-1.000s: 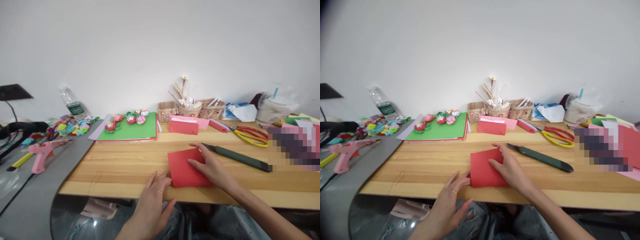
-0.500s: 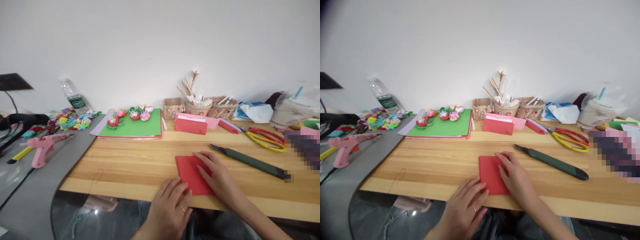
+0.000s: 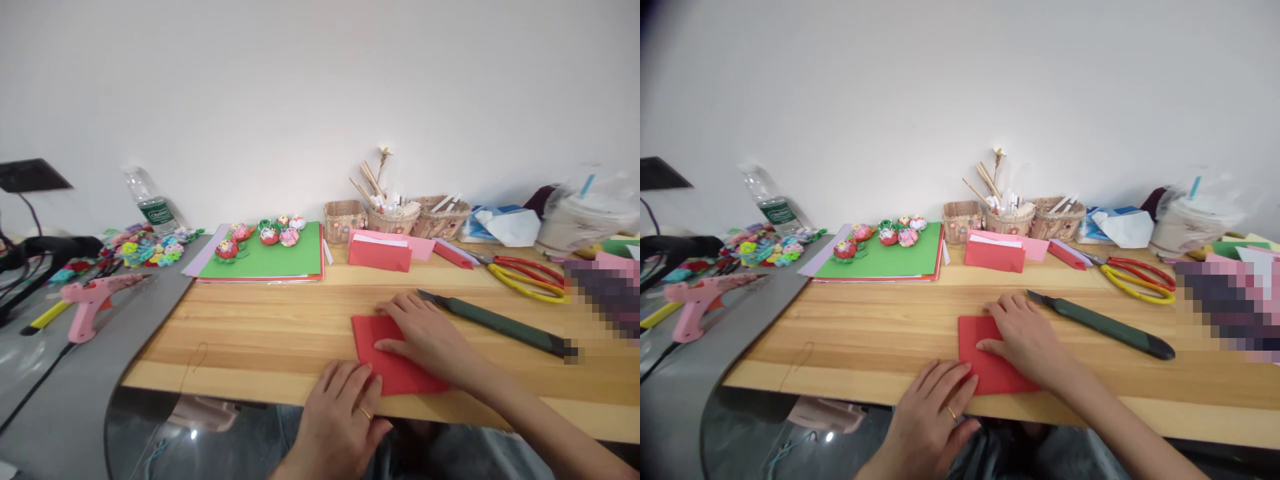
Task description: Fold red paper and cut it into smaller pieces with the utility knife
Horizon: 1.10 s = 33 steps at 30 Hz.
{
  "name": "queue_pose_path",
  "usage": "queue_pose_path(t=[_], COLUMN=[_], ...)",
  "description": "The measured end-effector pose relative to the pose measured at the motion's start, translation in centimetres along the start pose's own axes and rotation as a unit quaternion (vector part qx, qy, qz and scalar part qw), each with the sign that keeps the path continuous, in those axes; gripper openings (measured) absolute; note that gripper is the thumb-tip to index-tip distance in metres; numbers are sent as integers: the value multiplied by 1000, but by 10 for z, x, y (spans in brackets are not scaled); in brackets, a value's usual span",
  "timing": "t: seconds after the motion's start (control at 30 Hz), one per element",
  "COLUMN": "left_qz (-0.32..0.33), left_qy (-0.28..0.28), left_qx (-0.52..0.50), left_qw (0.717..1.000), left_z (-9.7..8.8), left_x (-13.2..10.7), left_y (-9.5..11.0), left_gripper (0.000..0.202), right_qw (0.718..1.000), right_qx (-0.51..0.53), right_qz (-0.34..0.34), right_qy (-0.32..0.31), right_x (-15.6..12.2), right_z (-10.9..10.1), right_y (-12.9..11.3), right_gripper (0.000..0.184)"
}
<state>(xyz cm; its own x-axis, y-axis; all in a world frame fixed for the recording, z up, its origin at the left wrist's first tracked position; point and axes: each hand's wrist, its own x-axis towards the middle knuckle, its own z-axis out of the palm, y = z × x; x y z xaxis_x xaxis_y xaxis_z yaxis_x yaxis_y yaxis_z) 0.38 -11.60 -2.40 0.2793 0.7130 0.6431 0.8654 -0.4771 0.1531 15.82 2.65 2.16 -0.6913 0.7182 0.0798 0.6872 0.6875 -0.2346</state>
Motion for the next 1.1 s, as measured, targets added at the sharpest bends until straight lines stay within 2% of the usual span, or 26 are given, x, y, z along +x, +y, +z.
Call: queue_pose_path(t=[0.17,0.27,0.33,0.4,0.43,0.53,0.57,0.63,0.77,0.97,1.1], left_qz=[-47,-135,-220,-314,-356,-442,-454,-462,-456,-463,-451], left_qy=[-5,2,9,5,0,4,16,47,78,57,61], left_qx=[-55,-87,-133,-214,-269,-416,-443,-462,-476,-509,-505], left_qw=[997,987,966,925,895,795,773,756,748,723,734], left_z=[-2,1,2,0,-2,-13,-17,-23,-32,-36,-38], left_x=[3,5,9,17,22,37,42,48,53,54,55], left_y=[-1,-4,-5,-6,-6,-3,-1,2,9,16,17], left_gripper=[20,17,34,52,54,33,25,17,12,15,11], right_qw=[998,993,987,979,970,935,927,928,934,931,926], right_qx=[44,94,133,192,233,349,368,366,349,350,360], right_qz=[37,61,65,55,51,59,65,71,48,10,6], right_qy=[-38,-48,-55,-47,-34,22,31,25,51,105,117], right_x=[8,-2,-12,-23,-28,-40,-44,-49,-55,-58,-59], right_z=[-6,-5,-5,-5,-6,-7,-7,-9,-14,-22,-25], right_y=[3,1,-3,-11,-16,-29,-32,-36,-38,-45,-48], right_gripper=[26,22,18,15,15,16,16,15,21,24,21])
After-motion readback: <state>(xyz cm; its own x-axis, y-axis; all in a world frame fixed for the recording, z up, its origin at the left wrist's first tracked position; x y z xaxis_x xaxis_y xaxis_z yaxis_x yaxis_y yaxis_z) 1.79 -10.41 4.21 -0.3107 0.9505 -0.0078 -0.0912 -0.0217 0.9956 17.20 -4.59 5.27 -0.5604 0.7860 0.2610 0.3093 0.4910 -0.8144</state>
